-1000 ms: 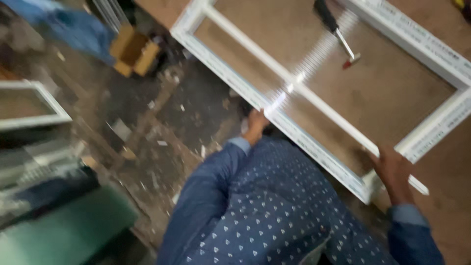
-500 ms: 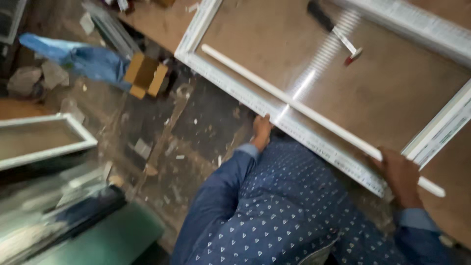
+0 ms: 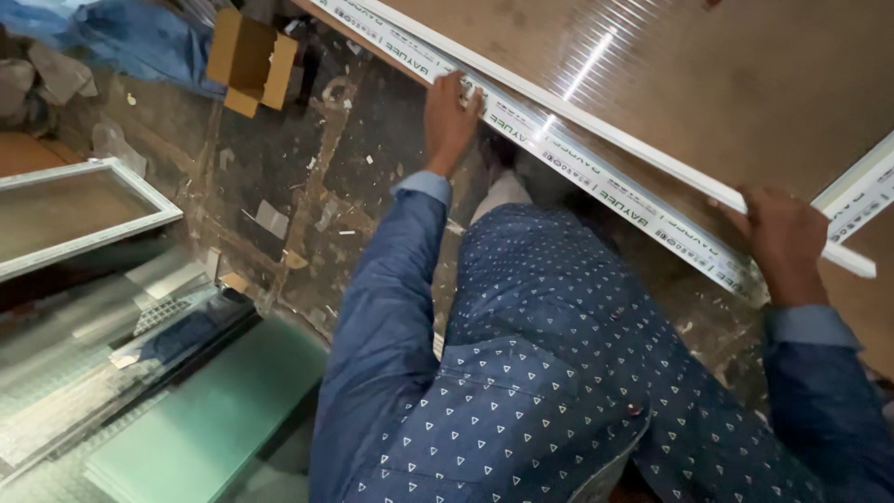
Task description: The person assembles a white PVC window frame on a workbench. They hold the frame steady with one hand while using a hammer to tap the frame joints into place along the edges, repositioning the frame between strikes, and finally lift the assembled frame upright at the end.
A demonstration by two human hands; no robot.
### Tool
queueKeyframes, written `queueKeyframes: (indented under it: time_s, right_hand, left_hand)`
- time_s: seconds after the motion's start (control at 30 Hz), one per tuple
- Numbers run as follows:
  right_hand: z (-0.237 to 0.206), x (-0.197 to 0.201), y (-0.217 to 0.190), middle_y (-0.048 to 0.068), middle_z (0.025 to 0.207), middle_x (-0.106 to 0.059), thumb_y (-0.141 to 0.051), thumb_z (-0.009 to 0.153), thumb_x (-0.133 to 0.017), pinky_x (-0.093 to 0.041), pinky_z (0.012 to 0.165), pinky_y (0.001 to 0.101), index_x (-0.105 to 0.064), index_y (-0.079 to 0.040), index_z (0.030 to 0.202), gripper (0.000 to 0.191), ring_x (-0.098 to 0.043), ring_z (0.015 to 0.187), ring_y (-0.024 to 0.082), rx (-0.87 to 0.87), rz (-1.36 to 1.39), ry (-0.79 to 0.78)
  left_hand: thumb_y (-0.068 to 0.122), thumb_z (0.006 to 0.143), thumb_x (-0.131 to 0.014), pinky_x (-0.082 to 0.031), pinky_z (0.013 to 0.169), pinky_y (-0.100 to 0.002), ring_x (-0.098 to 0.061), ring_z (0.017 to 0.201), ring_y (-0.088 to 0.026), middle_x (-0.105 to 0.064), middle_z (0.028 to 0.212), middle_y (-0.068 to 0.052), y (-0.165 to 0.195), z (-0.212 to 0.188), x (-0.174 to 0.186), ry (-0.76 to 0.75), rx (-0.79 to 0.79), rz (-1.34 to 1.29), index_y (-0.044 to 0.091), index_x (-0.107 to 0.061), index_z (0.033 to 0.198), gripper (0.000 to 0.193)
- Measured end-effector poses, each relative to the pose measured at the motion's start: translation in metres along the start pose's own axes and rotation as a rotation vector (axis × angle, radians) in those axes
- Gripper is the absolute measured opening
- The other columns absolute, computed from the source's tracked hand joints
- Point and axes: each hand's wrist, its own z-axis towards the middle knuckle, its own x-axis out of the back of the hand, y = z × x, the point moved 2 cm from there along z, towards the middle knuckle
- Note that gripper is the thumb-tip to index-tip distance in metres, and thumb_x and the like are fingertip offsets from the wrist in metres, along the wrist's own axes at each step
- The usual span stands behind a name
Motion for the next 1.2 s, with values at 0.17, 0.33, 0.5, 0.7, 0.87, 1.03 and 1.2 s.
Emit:
queueKeyframes:
  time_s: [0.17,0.33,0.5,0.7,0.87,1.03,1.2]
  right_hand:
    - [0.007,0.009,0.012,0.005,0.085,-0.067,-0.049,0.109,-0.072,-0.050,0.071,0.0369,-0.073,-0.018,0.111,0.031,-0.066,0.077,0.025,0.016,0.048,-0.038]
    - [0.010,0.013,0.034,0.014,0.098,-0.070,-0.037,0.107,-0.079,-0.056,0.083,0.0370,-0.072,-0.012,0.128,0.033,-0.070,0.089,0.027,-0.037,0.307,-0.064]
    - [0.005,0.024,0.043,0.016,0.103,-0.071,-0.036,0.104,-0.081,-0.056,0.086,0.0395,-0.072,-0.009,0.128,0.038,-0.070,0.094,0.029,-0.141,0.322,-0.064]
    - [0.004,0.039,0.038,0.016,0.106,-0.071,-0.040,0.101,-0.082,-0.054,0.088,0.0430,-0.071,-0.008,0.129,0.044,-0.069,0.097,0.031,-0.248,0.303,-0.065]
    - [0.015,0.059,0.033,0.017,0.108,-0.071,-0.043,0.098,-0.083,-0.053,0.089,0.0460,-0.071,-0.008,0.129,0.049,-0.068,0.099,0.033,-0.334,0.326,-0.056]
    - [0.023,0.083,0.022,0.017,0.111,-0.072,-0.047,0.095,-0.084,-0.051,0.091,0.0490,-0.070,-0.007,0.130,0.054,-0.067,0.102,0.034,-0.400,0.305,-0.038]
    - [0.003,0.101,0.028,0.017,0.113,-0.072,-0.050,0.093,-0.085,-0.050,0.092,0.0519,-0.070,-0.006,0.130,0.059,-0.066,0.104,0.036,-0.495,0.228,0.025]
  left_hand:
    - [0.011,0.075,-0.072,-0.038,0.110,-0.051,-0.048,0.134,-0.039,-0.056,0.138,-0.016,0.013,0.036,0.003,-0.128,-0.391,0.248,0.011,-0.058,0.137,0.064]
    - [0.018,0.067,-0.072,-0.034,0.110,-0.054,-0.050,0.130,-0.035,-0.061,0.128,-0.012,0.024,0.068,0.005,-0.216,-0.626,0.293,0.014,-0.065,0.124,0.058]
    - [0.042,0.079,-0.082,-0.037,0.104,-0.054,-0.054,0.118,-0.035,-0.063,0.115,-0.012,0.021,0.100,0.003,-0.455,-0.694,0.197,0.011,-0.070,0.112,0.047]
    - [0.049,0.072,-0.084,-0.043,0.092,-0.052,-0.056,0.109,-0.035,-0.064,0.109,-0.011,0.015,0.133,0.007,-0.526,-0.749,0.217,0.010,-0.071,0.102,0.051]
    - [0.057,0.071,-0.086,-0.046,0.083,-0.050,-0.058,0.103,-0.036,-0.065,0.101,-0.013,0.027,0.155,0.012,-0.598,-0.804,0.208,0.006,-0.070,0.097,0.060]
    - [0.053,0.069,-0.089,-0.048,0.083,-0.051,-0.061,0.097,-0.037,-0.066,0.097,-0.013,0.028,0.159,0.014,-0.622,-0.773,0.163,0.006,-0.070,0.094,0.056]
    - [0.056,0.064,-0.094,-0.049,0.084,-0.051,-0.063,0.095,-0.038,-0.069,0.096,-0.013,0.025,0.155,0.008,-0.490,-0.768,0.031,0.007,-0.072,0.089,0.059]
